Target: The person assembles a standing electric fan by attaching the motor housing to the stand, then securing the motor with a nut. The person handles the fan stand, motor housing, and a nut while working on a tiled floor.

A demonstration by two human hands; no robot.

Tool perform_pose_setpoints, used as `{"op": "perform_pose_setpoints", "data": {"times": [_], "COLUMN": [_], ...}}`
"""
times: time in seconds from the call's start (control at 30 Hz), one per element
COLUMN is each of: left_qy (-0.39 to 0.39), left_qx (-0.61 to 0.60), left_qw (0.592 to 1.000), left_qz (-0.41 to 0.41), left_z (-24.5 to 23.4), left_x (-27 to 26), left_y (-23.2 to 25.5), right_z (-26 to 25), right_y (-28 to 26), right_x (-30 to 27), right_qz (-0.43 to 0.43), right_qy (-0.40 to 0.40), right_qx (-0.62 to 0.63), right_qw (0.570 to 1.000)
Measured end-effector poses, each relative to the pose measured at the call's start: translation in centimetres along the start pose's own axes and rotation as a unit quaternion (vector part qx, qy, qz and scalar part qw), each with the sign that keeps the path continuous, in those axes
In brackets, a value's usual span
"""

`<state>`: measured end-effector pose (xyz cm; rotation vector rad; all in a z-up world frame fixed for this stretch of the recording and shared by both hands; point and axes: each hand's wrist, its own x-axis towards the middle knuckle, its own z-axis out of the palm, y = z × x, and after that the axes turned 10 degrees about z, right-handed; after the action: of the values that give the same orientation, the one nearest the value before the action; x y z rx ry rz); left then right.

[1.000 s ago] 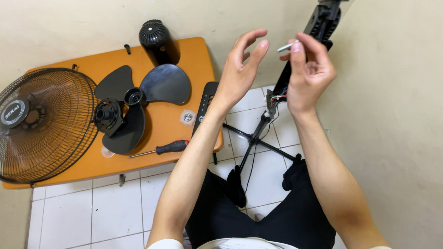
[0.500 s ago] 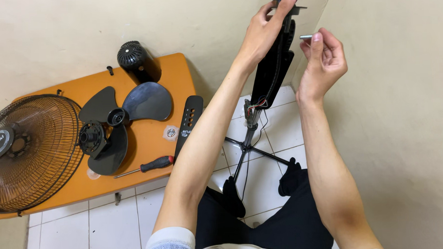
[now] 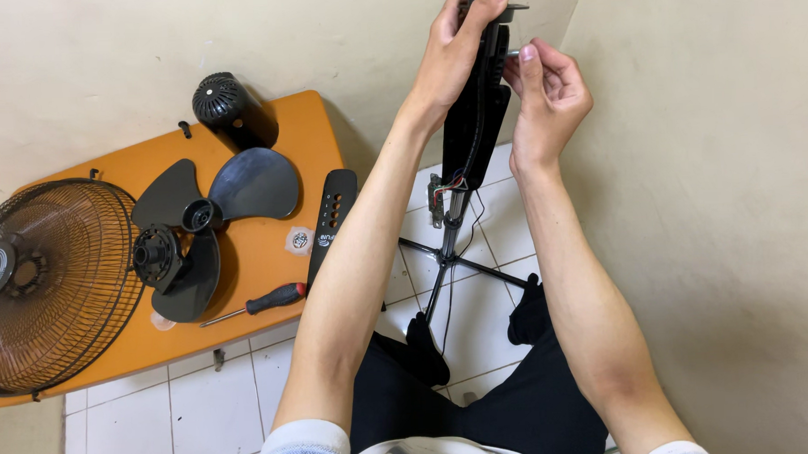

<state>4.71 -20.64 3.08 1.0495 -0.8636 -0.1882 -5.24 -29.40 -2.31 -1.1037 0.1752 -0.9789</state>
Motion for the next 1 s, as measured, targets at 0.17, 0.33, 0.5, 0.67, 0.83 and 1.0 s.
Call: {"op": "perform_pose_setpoints", "data": {"times": [0.17,0.33,0.5,0.67,0.83,1.0], "left_qy": [-0.033,-0.033,-0.005,-0.002,-0.011,-0.016], "left_qx": [-0.018,-0.017,-0.082,-0.071,-0.083,-0.051], "left_qw": [0.998,0.998,0.996,0.997,0.996,0.998], "left_qz": [0.048,0.052,-0.036,-0.029,-0.024,0.014], "left_z": [-0.2,-0.2,-1.1,-1.8,-2.3,-2.5], "left_x": [-1.0,-1.5,-1.0,-0.3,-0.2,0.1], "left_y": [0.3,0.1,-0.1,-0.4,-1.4,-2.7], "right_z": [0.2,0.3,0.7,1.3,1.4,0.8], "right_y": [0.2,0.3,0.7,1.1,1.1,1.5], "right_x": [0.4,0.2,-0.4,-0.8,0.0,-0.2], "right_qz": [-0.004,-0.006,-0.017,-0.074,-0.024,-0.07], "right_qy": [0.004,0.001,-0.003,-0.019,-0.022,-0.027], "right_qx": [-0.013,-0.019,-0.042,-0.085,-0.046,-0.075], "right_qw": [1.0,1.0,0.999,0.993,0.998,0.994]}}
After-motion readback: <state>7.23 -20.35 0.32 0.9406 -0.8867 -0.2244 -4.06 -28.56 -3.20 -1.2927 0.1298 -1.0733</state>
